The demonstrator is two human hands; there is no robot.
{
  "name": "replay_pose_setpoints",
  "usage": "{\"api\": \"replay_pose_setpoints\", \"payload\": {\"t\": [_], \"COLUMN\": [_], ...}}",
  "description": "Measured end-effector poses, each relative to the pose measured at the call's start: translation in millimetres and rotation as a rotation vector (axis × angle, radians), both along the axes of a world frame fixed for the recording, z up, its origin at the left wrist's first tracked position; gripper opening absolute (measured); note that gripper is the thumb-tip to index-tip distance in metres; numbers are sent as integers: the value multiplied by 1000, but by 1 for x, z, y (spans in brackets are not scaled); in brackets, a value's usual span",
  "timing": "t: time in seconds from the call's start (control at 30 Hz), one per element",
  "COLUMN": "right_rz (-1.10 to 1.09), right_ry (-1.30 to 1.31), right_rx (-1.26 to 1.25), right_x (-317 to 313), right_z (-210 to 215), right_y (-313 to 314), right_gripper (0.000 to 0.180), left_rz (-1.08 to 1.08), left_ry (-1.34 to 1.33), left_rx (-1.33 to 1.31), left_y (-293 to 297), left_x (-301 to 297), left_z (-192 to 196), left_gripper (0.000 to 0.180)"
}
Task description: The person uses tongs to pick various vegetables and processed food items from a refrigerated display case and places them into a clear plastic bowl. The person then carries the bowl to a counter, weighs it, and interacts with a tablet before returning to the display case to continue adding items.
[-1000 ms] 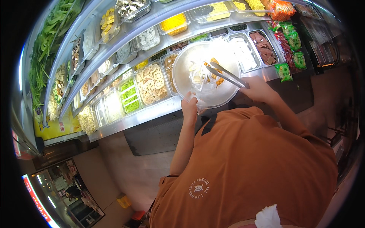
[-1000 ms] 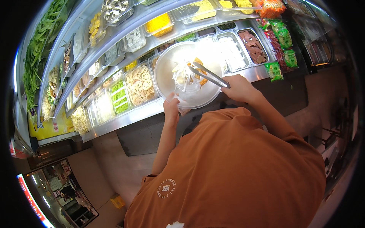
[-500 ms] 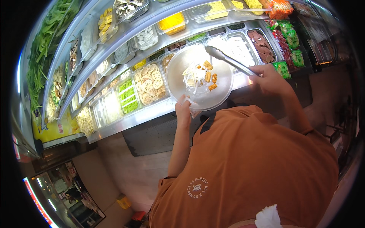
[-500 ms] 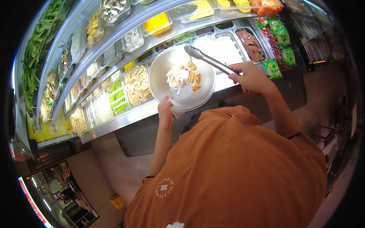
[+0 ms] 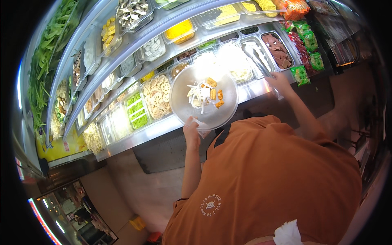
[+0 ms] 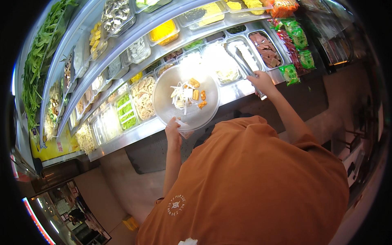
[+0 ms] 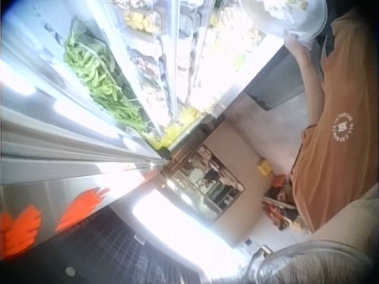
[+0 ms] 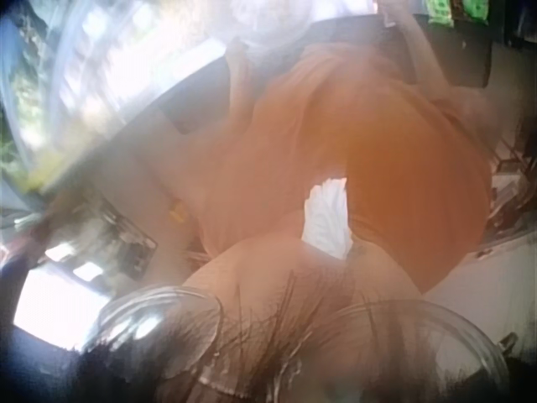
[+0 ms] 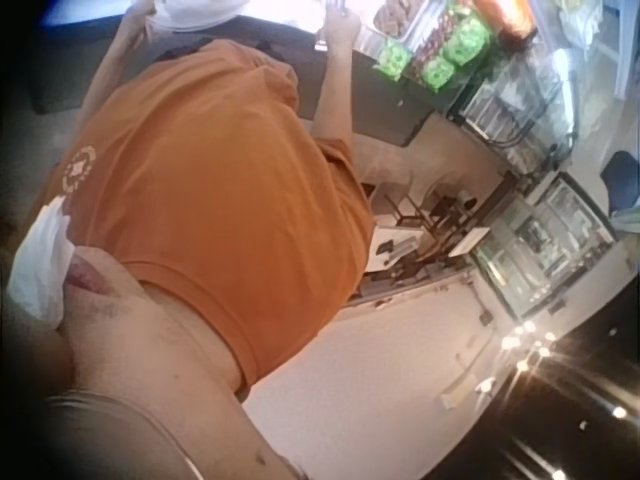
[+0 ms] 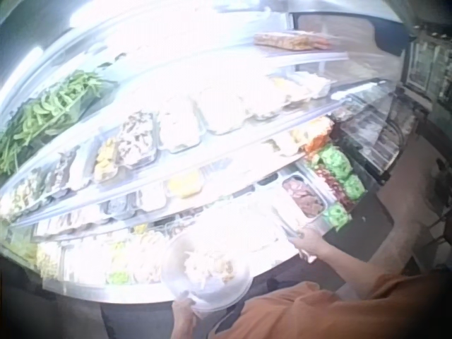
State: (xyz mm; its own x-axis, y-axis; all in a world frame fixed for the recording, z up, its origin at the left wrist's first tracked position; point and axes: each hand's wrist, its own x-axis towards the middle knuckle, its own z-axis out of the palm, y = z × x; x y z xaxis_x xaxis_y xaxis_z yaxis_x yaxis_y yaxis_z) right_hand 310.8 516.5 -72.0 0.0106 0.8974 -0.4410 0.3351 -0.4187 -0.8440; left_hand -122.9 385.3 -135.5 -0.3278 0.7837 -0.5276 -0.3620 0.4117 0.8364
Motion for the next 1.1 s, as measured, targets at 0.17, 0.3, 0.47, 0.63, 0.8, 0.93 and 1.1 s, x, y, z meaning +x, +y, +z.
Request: {"api": "replay_pose_setpoints", "payload": {"t": [0.17, 0.3, 0.47, 0.63, 0.8, 0.93, 1.1], "right_rz": [-12, -87, -207, -261, -325, -290, -252], "right_ry": [382, 526, 554, 558, 664, 681, 628], "right_rx": [-146, -192, -104, -31, 3, -4, 8], "right_x": [-24, -39, -37, -35, -39, -43, -54], "right_z": [-24, -16, 7, 26, 31, 36, 50], "right_y": [-27, -35, -30, -35, -37, -33, -33], "right_gripper": [44, 48, 60, 56, 58, 60, 62], "left_rz": [-73, -201, -323, -518, -567, -513, -470], "left_ry": [-57, -120, -250, -120, -80, -54, 6], "left_rx": [21, 50, 167, 398, 552, 562, 519], "left_y": [6, 19, 34, 40, 39, 35, 22], "left_x": [25, 63, 66, 33, 26, 30, 25], "left_z": [16, 39, 84, 139, 178, 195, 204], "left_gripper": [61, 62, 62, 80, 93, 101, 102]}}
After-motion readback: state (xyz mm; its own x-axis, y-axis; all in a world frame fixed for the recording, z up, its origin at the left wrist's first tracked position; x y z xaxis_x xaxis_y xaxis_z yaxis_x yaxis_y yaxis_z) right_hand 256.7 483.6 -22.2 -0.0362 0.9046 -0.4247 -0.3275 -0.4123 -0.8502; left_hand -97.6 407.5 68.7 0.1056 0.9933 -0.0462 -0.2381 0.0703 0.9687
